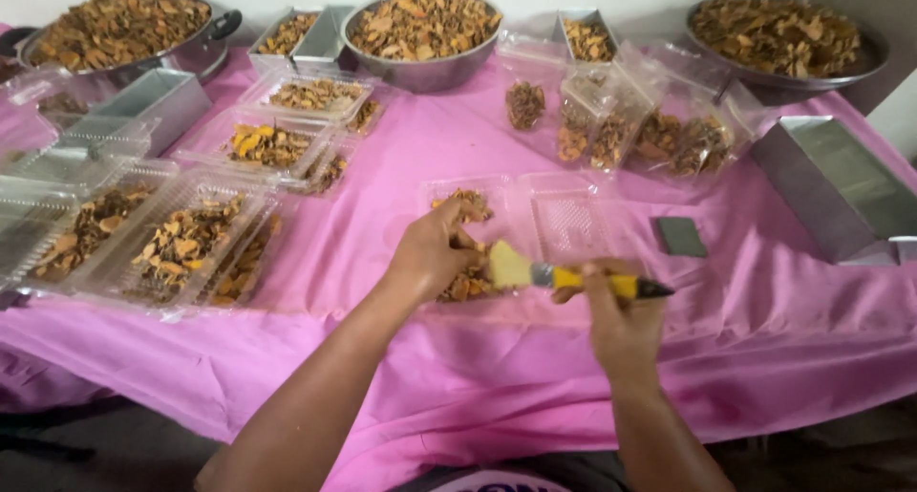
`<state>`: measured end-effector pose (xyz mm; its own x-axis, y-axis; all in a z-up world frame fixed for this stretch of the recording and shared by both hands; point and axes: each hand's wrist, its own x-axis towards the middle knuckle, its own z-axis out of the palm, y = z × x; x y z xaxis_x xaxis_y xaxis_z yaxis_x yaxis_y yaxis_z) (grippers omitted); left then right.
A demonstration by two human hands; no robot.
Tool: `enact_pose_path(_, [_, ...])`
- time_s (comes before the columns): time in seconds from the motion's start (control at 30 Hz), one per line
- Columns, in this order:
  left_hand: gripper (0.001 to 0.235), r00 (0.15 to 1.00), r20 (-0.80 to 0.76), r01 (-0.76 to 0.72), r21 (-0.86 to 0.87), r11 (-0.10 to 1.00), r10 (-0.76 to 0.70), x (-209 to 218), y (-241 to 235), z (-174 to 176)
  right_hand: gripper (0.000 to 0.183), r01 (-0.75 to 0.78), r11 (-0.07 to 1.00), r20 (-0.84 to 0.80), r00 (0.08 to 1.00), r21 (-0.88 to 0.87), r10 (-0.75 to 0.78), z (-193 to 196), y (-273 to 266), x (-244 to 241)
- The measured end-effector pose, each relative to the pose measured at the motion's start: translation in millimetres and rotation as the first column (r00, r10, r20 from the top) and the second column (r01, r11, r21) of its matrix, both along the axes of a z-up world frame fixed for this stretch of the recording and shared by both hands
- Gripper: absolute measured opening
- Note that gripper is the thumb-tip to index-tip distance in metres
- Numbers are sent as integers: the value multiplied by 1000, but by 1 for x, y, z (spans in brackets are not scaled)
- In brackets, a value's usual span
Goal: The person uses a small brush to sweep dried fruit pieces into a clear plastic container on a pink tablecloth. They then pick up a small plastic bag, open it, and transfer the contents into the bag. The workspace includes multiple filled containers and large bowls of dried fruit.
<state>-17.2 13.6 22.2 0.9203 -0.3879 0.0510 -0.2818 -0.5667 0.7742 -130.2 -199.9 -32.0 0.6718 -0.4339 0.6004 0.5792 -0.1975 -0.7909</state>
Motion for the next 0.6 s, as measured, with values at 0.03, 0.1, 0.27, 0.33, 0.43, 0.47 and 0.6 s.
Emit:
enact_pose_path(0.03, [54,1000,-6,0,2,1000,0,-4,0,1,8,0,1000,-6,1000,2,0,4,1,2])
enact_pose_path(0.1, [72,999,6,49,-97,994,-48,-9,-1,7,11,-69,966,118,992,250,40,15,1,7])
enact_pose_path(0.27, [82,983,98,168,-101,981,-158,-13,-1,17,15,-198,876,139,979,439,152,14,3,24])
enact_pose_path(0.33, [84,980,114,172,-77,982,-163,-9,-1,14,16,-174,886,85,985,429,152,8,-4,31])
enact_pose_path(0.43, [84,967,188,193,-98,976,-173,-4,0,-4,14,-170,882,92,985,440,144,14,-12,26])
enact_pose_path(0.47, [83,958,236,196,-138,971,-160,-5,1,-5,16,-159,872,116,986,464,118,21,-11,24])
enact_pose_path(0.6, [78,891,432,229,-171,958,-136,0,-1,-19,14,-239,809,171,970,537,173,27,-11,27])
